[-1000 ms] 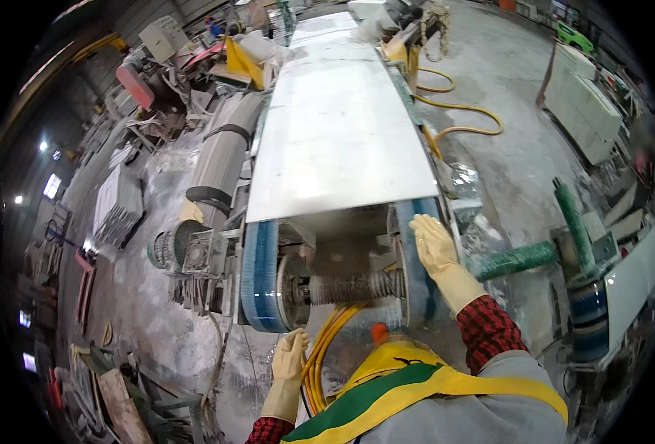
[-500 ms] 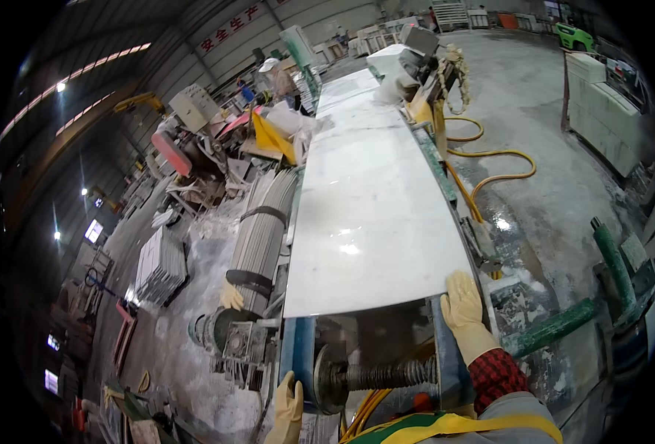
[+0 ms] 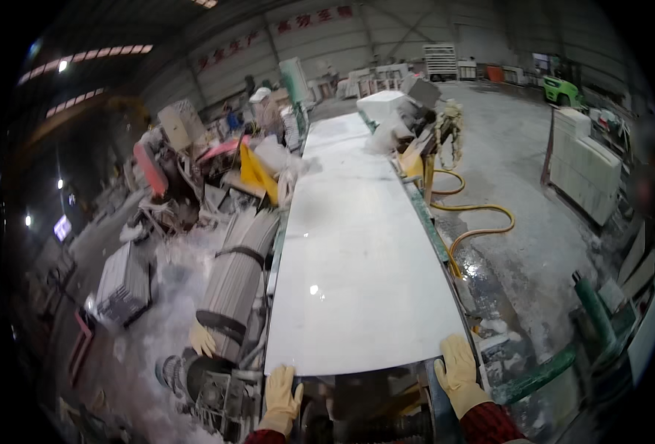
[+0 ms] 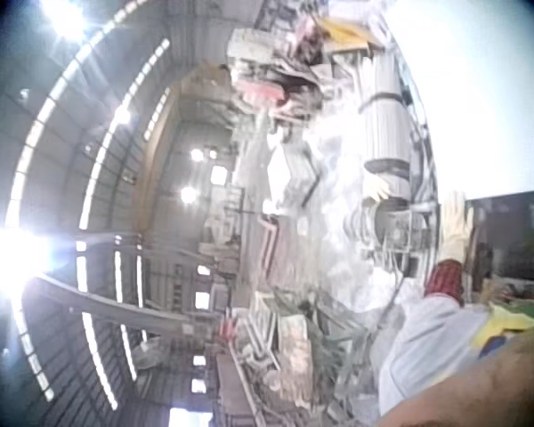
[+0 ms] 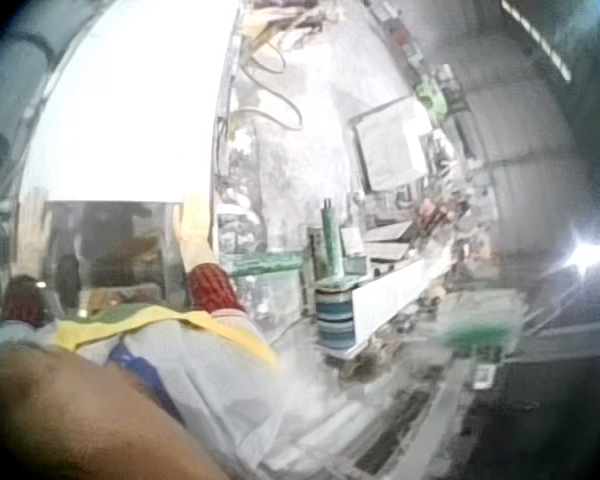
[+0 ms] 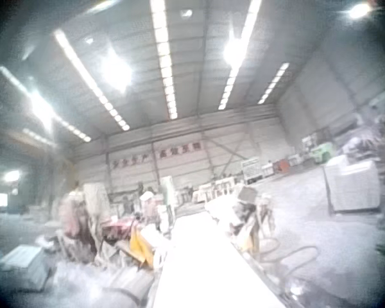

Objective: The person repeatedly picks up large white rectangular sheets from a conveyor belt and places them onto a stack. The person handles the sheets one at a time, moving them from the conveyor to the stack in a repetitive cycle.

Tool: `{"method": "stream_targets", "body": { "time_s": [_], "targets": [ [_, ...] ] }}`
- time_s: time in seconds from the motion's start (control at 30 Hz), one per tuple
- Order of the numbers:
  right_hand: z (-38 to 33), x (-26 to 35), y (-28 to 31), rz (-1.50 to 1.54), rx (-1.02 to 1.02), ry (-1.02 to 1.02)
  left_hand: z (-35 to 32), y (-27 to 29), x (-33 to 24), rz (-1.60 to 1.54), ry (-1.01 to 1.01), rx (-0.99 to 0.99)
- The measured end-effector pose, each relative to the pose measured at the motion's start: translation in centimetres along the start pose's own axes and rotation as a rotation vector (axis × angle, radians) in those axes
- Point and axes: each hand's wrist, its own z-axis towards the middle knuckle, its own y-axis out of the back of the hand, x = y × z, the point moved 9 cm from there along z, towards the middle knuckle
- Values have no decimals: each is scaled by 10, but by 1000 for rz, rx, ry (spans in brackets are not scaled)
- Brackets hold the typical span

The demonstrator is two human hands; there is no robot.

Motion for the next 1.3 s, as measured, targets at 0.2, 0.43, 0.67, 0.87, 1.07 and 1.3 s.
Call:
{"method": "stream_targets", "body": {
  "time_s": [0.2,0.43,0.67,0.87,1.07,1.3],
  "targets": [
    [3,16,8,-26,8,55,-14,14,-3,103,-66,-176],
    [4,20,0,-72,17,68,-16,17,0,94,-74,-223],
    [16,26,18,-36,97,133,-17,20,-2,39,-57,-207],
    [11,13,13,-8,19,213,-22,18,-2,34,-47,-176],
    [11,19,16,50,35,217,-27,24,-2,-20,-61,-229],
    [9,21,22,30,45,221,-27,23,-4,15,-65,-251]
  ]
}}
